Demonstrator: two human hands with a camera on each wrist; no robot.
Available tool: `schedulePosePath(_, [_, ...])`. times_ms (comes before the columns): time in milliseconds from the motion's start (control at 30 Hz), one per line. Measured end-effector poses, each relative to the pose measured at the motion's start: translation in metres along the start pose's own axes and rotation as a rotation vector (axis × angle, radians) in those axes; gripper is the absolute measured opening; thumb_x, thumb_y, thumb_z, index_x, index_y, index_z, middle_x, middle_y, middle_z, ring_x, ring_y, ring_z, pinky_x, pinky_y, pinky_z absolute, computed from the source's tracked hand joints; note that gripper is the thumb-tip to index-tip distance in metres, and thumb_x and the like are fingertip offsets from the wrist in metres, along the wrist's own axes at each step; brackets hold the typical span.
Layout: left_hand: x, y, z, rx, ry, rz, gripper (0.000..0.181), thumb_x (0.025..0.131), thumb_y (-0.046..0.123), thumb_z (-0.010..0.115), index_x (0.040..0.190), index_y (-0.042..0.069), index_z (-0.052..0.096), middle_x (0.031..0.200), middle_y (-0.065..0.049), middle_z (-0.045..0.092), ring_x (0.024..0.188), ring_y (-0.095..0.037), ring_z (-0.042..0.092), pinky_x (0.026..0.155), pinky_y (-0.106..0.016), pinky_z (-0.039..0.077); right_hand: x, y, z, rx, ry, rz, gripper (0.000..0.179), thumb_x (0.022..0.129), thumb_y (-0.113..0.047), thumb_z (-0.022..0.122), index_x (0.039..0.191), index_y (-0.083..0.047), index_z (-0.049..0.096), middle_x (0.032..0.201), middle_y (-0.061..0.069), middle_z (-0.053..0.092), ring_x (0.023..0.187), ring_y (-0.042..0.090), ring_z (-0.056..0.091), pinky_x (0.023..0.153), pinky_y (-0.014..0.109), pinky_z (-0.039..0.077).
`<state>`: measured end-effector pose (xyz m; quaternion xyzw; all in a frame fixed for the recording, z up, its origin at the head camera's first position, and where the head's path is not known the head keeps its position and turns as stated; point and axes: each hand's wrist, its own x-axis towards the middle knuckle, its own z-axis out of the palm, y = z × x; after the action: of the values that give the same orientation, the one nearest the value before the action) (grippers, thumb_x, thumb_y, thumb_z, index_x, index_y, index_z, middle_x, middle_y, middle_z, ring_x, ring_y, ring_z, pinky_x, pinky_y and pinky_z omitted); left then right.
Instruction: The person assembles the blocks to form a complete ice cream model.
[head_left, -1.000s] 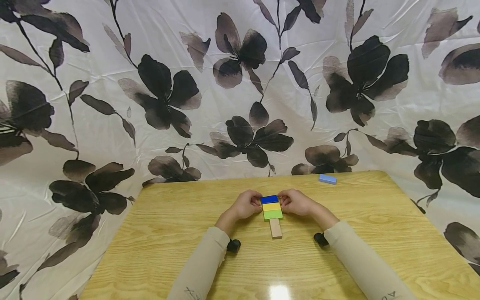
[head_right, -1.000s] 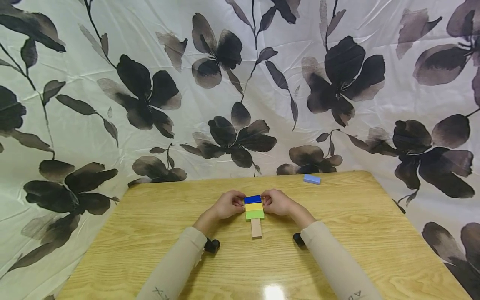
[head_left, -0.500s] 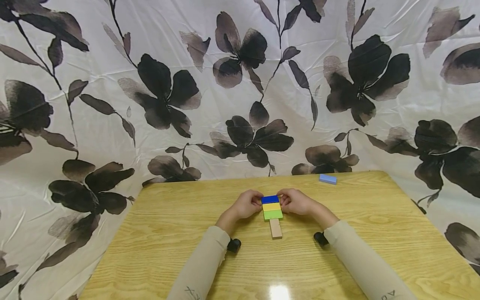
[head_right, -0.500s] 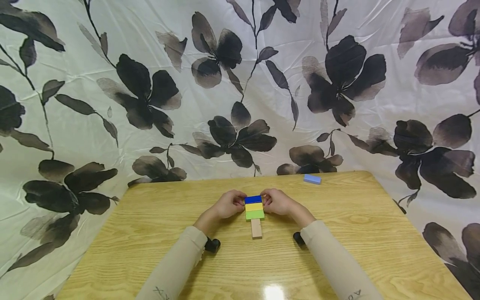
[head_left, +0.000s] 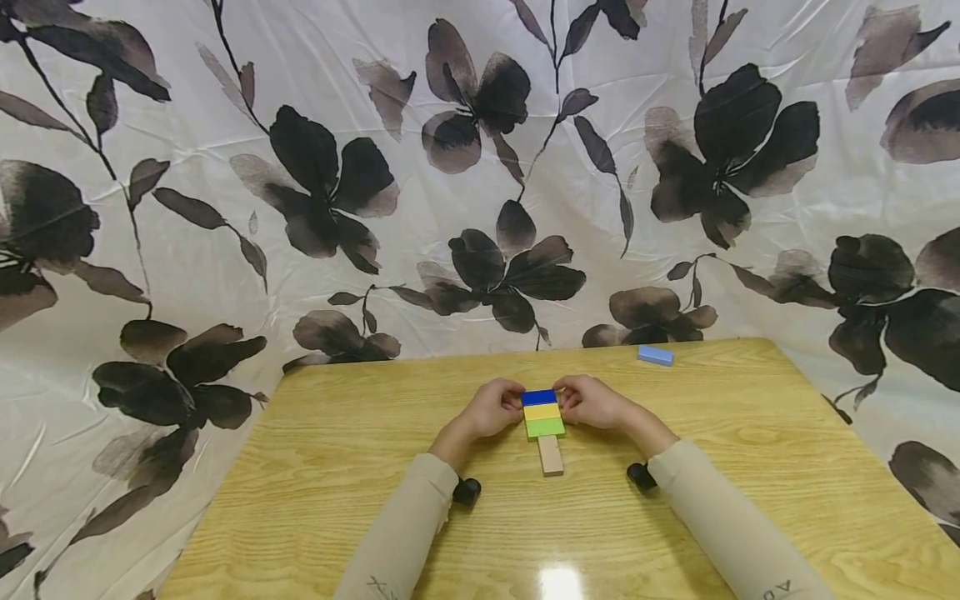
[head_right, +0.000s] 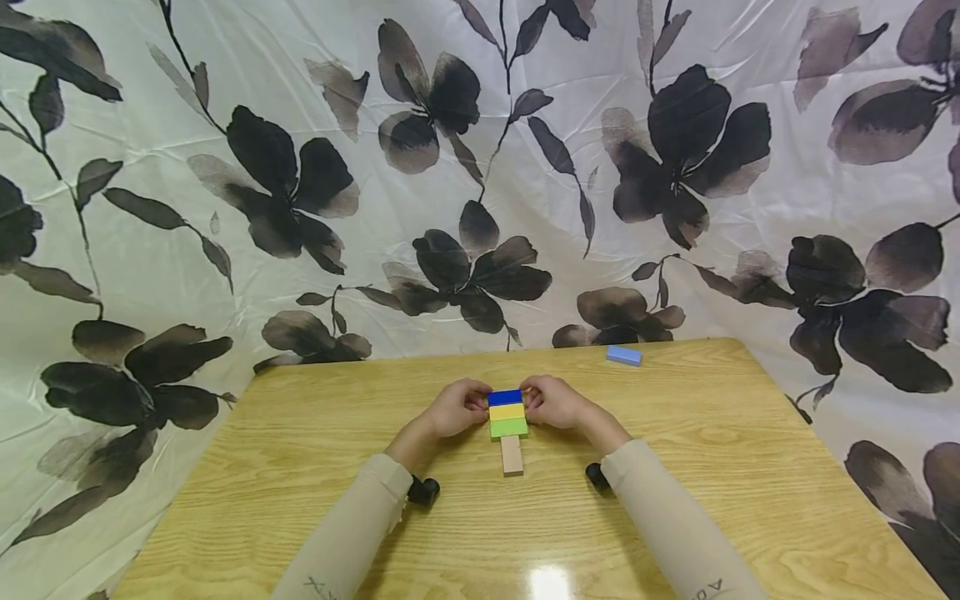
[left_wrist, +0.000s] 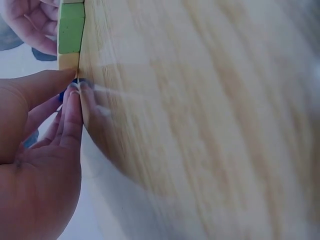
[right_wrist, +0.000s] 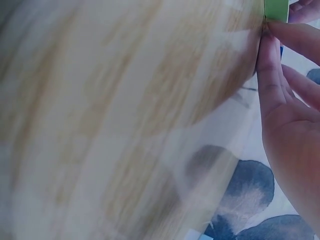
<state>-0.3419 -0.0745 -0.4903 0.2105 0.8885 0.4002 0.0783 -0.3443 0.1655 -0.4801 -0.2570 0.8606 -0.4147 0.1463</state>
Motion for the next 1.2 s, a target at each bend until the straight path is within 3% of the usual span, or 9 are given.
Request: schedulePosePath(1200, [-0.011, -0.001, -0.001, -0.012, -0.004, 0.018, 0.048, 0.087, -0.004, 0.075, 0.131, -0.012, 0.059, 0.115, -0.020, 0.062, 0.094, -0.021, 0.064, 0.083, -0.030, 0.057, -0.002, 0.003, 0.003, 0.023, 0.014, -0.012, 0.048, 0.088, 0.009, 0.065, 0.134, 0.017, 0.051, 0.098, 0.014, 0.063, 0.080, 0.015, 0.060, 0.067, 0.025, 0.051])
